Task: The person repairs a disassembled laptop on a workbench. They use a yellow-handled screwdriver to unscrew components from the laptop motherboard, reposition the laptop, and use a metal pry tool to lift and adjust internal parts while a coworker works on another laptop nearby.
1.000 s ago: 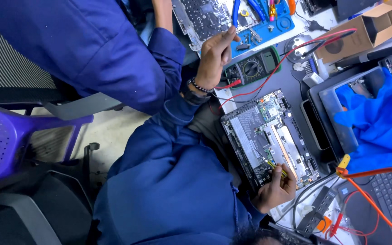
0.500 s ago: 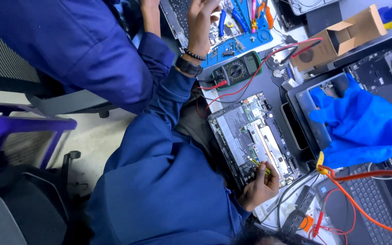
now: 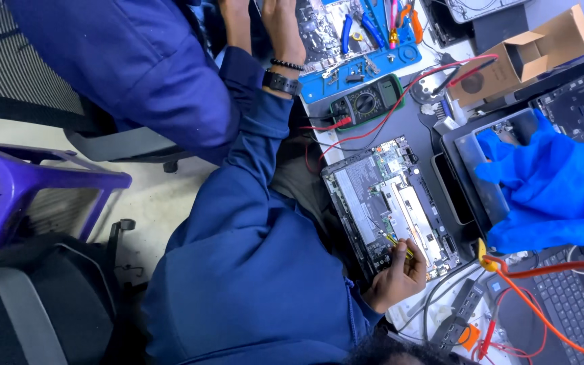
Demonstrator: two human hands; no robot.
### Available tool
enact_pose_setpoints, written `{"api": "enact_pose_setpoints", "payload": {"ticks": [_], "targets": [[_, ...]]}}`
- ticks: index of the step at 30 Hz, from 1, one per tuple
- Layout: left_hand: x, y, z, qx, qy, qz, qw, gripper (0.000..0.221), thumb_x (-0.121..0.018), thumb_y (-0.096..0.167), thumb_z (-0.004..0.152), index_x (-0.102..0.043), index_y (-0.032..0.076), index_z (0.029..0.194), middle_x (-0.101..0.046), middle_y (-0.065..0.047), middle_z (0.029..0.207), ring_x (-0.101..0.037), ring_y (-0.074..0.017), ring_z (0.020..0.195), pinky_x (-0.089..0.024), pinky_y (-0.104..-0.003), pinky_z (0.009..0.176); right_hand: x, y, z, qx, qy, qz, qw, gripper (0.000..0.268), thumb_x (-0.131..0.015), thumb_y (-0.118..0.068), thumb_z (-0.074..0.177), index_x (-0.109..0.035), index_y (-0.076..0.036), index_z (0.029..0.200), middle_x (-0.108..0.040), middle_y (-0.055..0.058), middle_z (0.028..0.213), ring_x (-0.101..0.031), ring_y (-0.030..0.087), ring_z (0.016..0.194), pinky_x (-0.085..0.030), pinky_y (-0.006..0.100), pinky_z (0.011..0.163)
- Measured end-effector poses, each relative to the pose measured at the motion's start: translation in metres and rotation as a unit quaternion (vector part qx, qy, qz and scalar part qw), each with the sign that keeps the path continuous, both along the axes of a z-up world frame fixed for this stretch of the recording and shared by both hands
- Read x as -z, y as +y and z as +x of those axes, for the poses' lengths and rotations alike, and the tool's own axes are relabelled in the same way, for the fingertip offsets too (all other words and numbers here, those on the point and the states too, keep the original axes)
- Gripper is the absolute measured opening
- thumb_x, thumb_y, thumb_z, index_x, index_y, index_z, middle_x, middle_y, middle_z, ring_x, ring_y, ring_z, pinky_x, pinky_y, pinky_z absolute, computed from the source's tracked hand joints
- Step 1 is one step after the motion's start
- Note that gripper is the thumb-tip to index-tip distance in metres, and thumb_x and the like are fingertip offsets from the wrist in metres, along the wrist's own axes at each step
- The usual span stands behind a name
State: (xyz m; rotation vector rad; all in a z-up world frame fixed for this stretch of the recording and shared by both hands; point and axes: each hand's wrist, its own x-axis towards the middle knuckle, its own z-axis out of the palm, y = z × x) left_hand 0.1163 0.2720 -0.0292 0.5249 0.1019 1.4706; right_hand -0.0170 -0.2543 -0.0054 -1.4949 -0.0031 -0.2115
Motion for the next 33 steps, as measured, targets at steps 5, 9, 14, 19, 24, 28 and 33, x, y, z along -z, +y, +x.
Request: {"api": "enact_pose_setpoints", "payload": {"ticks": [5,9,14,19,24,28,33], "targets": [[-0.006,-0.018,-0.010,-0.004,-0.008,0.067,0.998,0.029,-0.068,0.010,0.109,-0.067,0.001,0.137,-0.070,-0.016,0.135,-0.065,-0.0353,0.125,-0.052,-0.050,0.111,-0.001,0.001,0.000,0.009,0.003,-0.025,1.000,0.017,-0.076,-0.007,0.098,-0.071,0.000,0.113,-0.073,0.013,0.101,-0.072,0.017,0.088,-0.065,0.025,0.072],[-0.043,-0.079,-0.036,0.060,0.033,0.060,0.996,0.011,-0.056,0.008,0.104,-0.065,0.002,0.104,-0.068,-0.014,0.091,-0.071,-0.0295,0.089,-0.060,-0.049,0.095,-0.007,0.005,-0.001,0.000,-0.016,-0.033,0.999,0.017,-0.075,-0.008,0.099,-0.071,0.001,0.113,-0.073,0.014,0.099,-0.072,0.017,0.087,-0.063,0.025,0.072],[-0.090,-0.171,-0.096,0.169,0.182,0.213,0.945,0.023,-0.048,0.025,0.110,-0.058,0.006,0.102,-0.057,-0.006,0.092,-0.071,-0.0224,0.087,-0.063,-0.037,0.090,0.005,0.005,0.004,0.039,0.017,-0.029,0.999,0.018,-0.077,-0.014,0.099,-0.070,-0.001,0.111,-0.071,0.014,0.097,-0.070,0.017,0.084,-0.061,0.026,0.072],[-0.092,-0.215,-0.131,0.280,0.363,0.295,0.838,0.012,-0.058,0.010,0.107,-0.065,0.000,0.107,-0.071,-0.014,0.085,-0.077,-0.0267,0.083,-0.063,-0.033,0.079,0.013,-0.023,-0.010,0.081,0.056,0.092,0.991,0.020,-0.073,-0.014,0.099,-0.067,-0.003,0.115,-0.066,0.013,0.102,-0.069,0.019,0.085,-0.061,0.028,0.073],[-0.060,-0.250,-0.141,0.402,0.320,0.368,0.775,0.027,-0.059,0.009,0.105,-0.065,-0.011,0.087,-0.065,-0.019,0.072,-0.070,-0.0301,0.061,-0.065,-0.041,0.068,-0.009,-0.047,-0.029,0.125,0.052,0.121,0.983,0.025,-0.067,-0.013,0.103,-0.059,0.003,0.120,-0.063,0.019,0.104,-0.069,0.024,0.079,-0.063,0.032,0.070],[-0.050,-0.262,-0.148,0.477,0.379,0.365,0.704,0.026,-0.056,0.017,0.108,-0.067,-0.006,0.099,-0.068,-0.017,0.074,-0.074,-0.0259,0.067,-0.064,-0.033,0.069,-0.032,-0.047,-0.038,0.123,0.092,0.083,0.985,0.021,-0.069,-0.009,0.099,-0.059,-0.004,0.117,-0.058,0.013,0.107,-0.061,0.024,0.088,-0.059,0.034,0.080],[-0.067,-0.261,-0.127,0.469,0.384,0.428,0.671,0.033,-0.057,0.026,0.108,-0.070,-0.004,0.105,-0.073,-0.015,0.086,-0.076,-0.0246,0.072,-0.064,-0.033,0.070,-0.033,-0.044,-0.054,0.107,0.091,-0.046,0.989,0.022,-0.074,-0.004,0.096,-0.061,0.002,0.112,-0.063,0.018,0.099,-0.065,0.026,0.089,-0.058,0.033,0.081]]}}
